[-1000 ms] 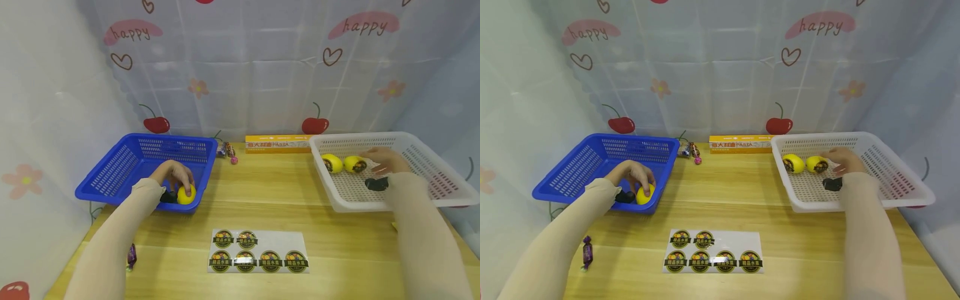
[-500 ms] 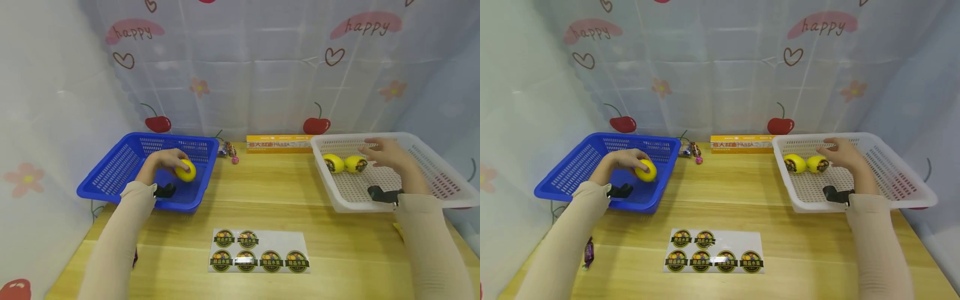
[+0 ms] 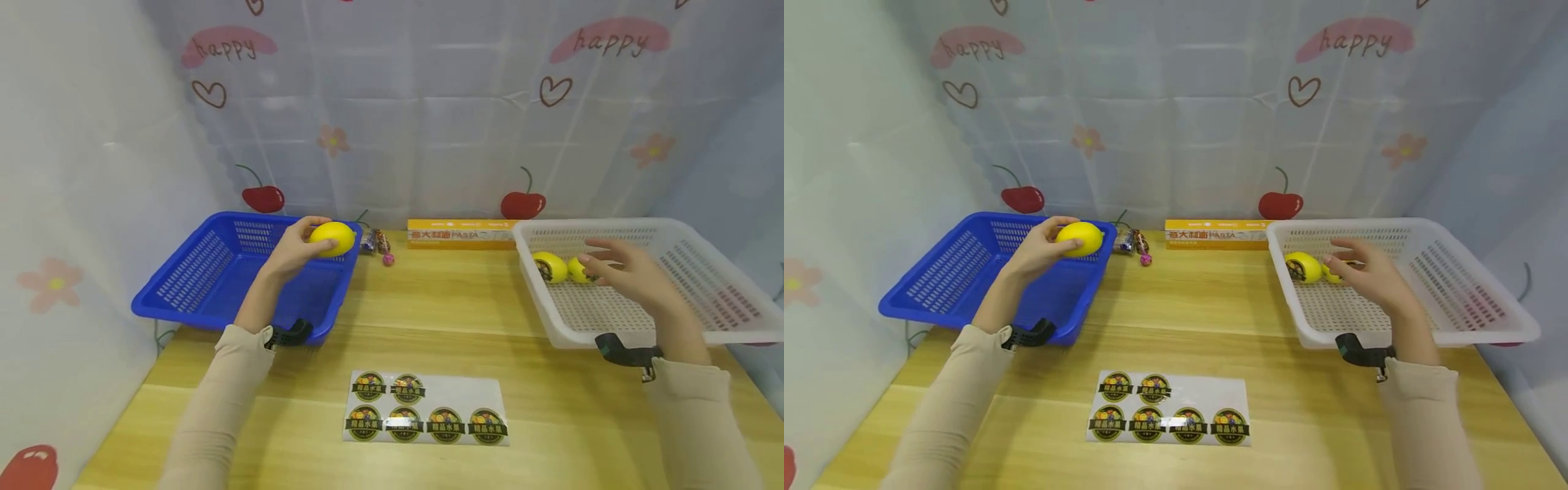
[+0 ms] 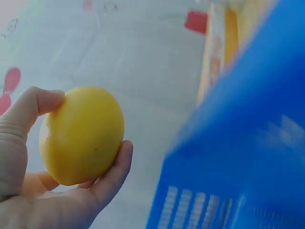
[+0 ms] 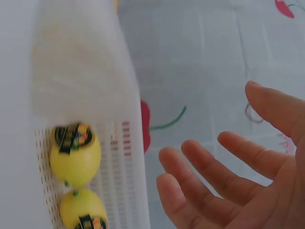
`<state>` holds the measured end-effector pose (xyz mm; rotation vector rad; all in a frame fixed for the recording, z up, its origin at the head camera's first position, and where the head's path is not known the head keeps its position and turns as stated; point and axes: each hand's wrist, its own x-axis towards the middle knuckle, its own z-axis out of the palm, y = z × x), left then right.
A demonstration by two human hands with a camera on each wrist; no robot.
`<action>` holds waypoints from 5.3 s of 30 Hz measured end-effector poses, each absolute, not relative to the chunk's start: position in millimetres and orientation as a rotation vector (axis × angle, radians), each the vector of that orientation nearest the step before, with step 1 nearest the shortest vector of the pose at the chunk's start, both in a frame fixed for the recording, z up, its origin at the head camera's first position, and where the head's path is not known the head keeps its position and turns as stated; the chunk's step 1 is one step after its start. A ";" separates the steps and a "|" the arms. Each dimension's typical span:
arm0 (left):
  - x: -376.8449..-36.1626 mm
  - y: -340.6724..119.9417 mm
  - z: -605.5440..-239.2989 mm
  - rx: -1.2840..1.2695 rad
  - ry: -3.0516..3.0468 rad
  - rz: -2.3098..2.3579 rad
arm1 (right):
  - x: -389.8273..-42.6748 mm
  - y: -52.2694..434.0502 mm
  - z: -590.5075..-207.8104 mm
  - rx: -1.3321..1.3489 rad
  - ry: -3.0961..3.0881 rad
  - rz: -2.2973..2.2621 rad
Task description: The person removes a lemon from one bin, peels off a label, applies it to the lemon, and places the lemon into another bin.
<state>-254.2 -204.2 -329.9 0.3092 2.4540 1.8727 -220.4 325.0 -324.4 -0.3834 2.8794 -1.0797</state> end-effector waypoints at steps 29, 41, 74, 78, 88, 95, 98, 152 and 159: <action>-220.3 -71.2 -396.5 0.515 2.561 1.654 | -179.0 210.1 -361.0 -0.866 2.574 -1.449; -223.6 -55.2 -437.4 0.510 2.468 1.625 | -179.3 186.2 -405.1 -0.841 2.486 -1.440; -195.1 -84.2 -436.0 0.501 2.614 1.556 | -135.2 119.2 -436.7 -1.074 2.640 -0.749; -178.5 -96.3 -430.8 0.668 2.567 1.376 | -134.0 117.0 -437.5 -1.070 2.645 -0.735; -153.5 -107.1 -437.7 0.808 2.455 1.012 | -138.1 121.4 -437.6 -1.015 2.600 -0.785; -150.2 -97.1 -440.9 0.811 2.545 0.892 | -141.3 127.7 -432.5 -0.968 2.597 -0.763; -150.0 -93.5 -438.4 0.779 2.539 0.857 | -141.1 128.4 -431.5 -0.981 2.588 -0.763; -158.7 -83.2 -446.9 0.769 2.458 1.276 | -137.3 144.1 -435.4 -1.047 2.391 -1.392; -163.0 -77.4 -441.1 0.701 2.792 1.156 | -152.6 159.5 -432.1 -0.941 2.487 -1.571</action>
